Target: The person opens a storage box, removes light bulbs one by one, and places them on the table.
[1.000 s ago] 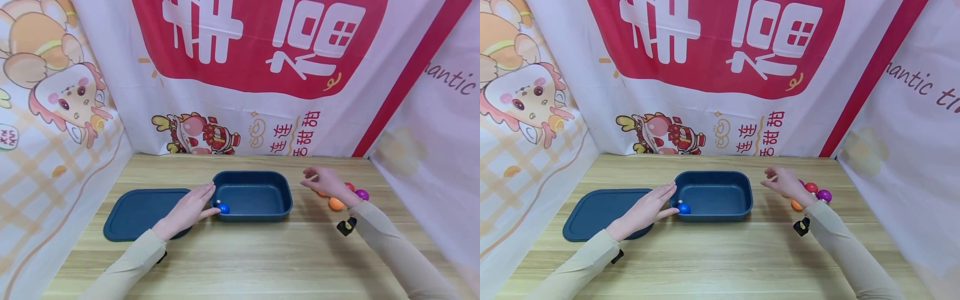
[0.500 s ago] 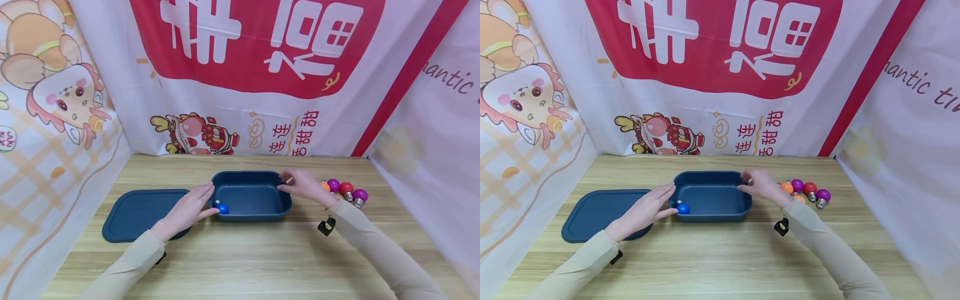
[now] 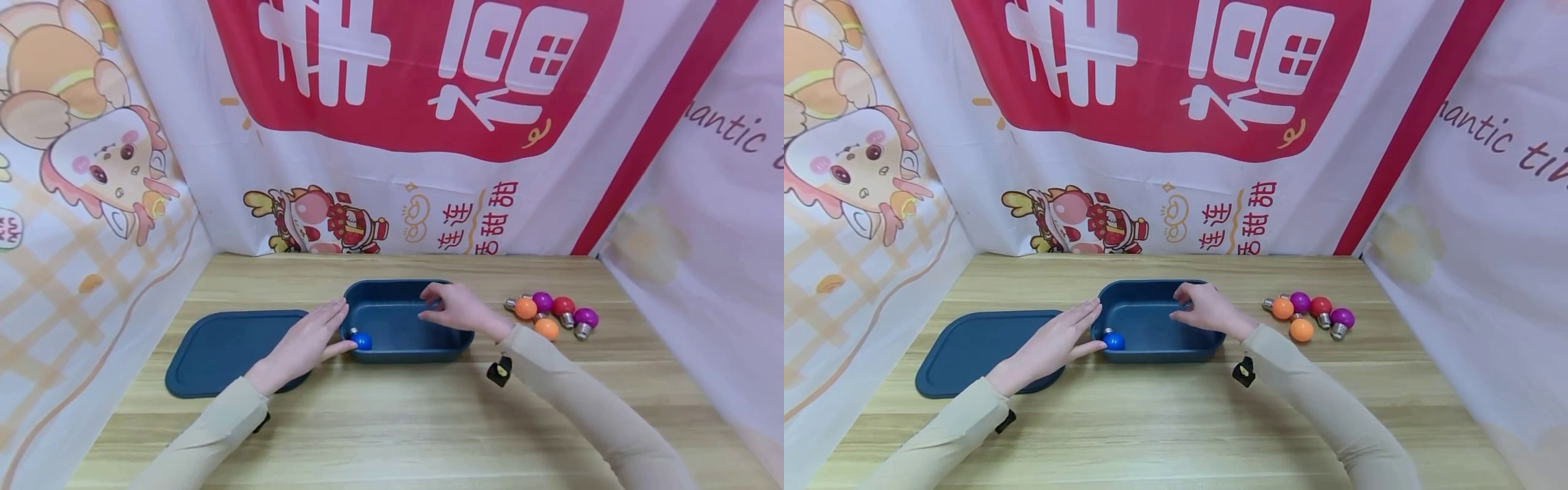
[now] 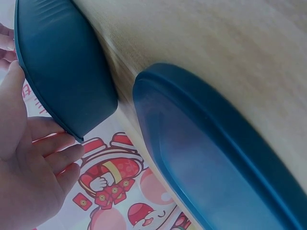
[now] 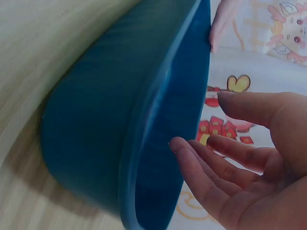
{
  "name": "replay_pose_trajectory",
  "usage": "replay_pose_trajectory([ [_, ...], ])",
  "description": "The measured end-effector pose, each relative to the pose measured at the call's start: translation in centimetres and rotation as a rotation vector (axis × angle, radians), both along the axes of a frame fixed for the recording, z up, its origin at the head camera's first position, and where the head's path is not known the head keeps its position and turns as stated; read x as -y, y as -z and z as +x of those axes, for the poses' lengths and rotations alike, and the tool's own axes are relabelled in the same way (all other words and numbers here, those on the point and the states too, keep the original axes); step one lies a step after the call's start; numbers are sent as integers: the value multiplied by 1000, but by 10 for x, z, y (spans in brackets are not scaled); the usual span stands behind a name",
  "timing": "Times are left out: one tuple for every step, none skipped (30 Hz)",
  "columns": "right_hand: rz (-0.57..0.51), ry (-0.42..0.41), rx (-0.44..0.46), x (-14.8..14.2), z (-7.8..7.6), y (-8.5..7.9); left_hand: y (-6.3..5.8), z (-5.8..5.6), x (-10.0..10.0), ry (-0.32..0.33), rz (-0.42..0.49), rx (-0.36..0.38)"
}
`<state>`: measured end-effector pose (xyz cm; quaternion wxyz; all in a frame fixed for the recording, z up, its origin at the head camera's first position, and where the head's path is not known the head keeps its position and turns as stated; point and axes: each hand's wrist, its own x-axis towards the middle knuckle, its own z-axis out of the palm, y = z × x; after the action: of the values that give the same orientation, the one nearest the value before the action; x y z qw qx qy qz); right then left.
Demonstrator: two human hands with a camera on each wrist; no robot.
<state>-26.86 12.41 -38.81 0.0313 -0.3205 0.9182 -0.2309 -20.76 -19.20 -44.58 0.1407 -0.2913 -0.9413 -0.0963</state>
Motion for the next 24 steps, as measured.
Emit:
replay_pose_trajectory([
  [0,-5,7,3,1,1,0,0,0,1,0,-3],
  [-2,-12,14,6,2,1,0,0,0,0,1,-2],
  [-3,-18,20,8,2,2,0,0,0,1,1,-2],
  [-3,-24,28,11,3,3,0,0,0,2,1,-4],
  [-3,-32,36,14,3,4,0,0,0,2,1,-3],
  [2,-40,40,17,4,6,0,0,0,2,2,-5],
  [7,-49,47,19,4,7,0,0,0,4,2,-8],
  [10,-57,54,22,4,8,0,0,0,3,1,-9],
  [14,-63,64,24,4,9,1,0,0,3,0,-8],
  [20,-71,69,28,4,10,1,0,0,1,-1,-5],
  [22,-76,79,31,4,10,1,0,0,-2,-1,0],
  [28,-77,92,34,4,10,1,0,0,-5,-2,7],
  [34,-79,100,37,5,11,1,0,0,-7,-2,14],
  [41,-83,104,40,5,11,2,0,1,-9,-1,22],
  [46,-83,114,43,5,10,1,1,1,-11,2,30],
  [52,-86,118,47,5,10,1,1,1,-12,3,34],
  [57,-86,123,50,5,10,1,1,1,-13,5,37],
  [63,-89,125,52,5,10,0,1,1,-12,6,38],
  [67,-93,123,55,5,10,0,1,1,-11,7,39],
  [71,-96,123,57,6,9,0,1,1,-11,8,39],
  [71,-102,124,60,6,9,0,1,2,-11,8,41],
  [75,-108,123,62,6,8,-1,1,2,-12,8,42],
  [77,-112,126,64,6,8,-1,1,2,-13,8,44],
  [79,-118,132,66,6,8,-1,1,2,-14,10,47],
])
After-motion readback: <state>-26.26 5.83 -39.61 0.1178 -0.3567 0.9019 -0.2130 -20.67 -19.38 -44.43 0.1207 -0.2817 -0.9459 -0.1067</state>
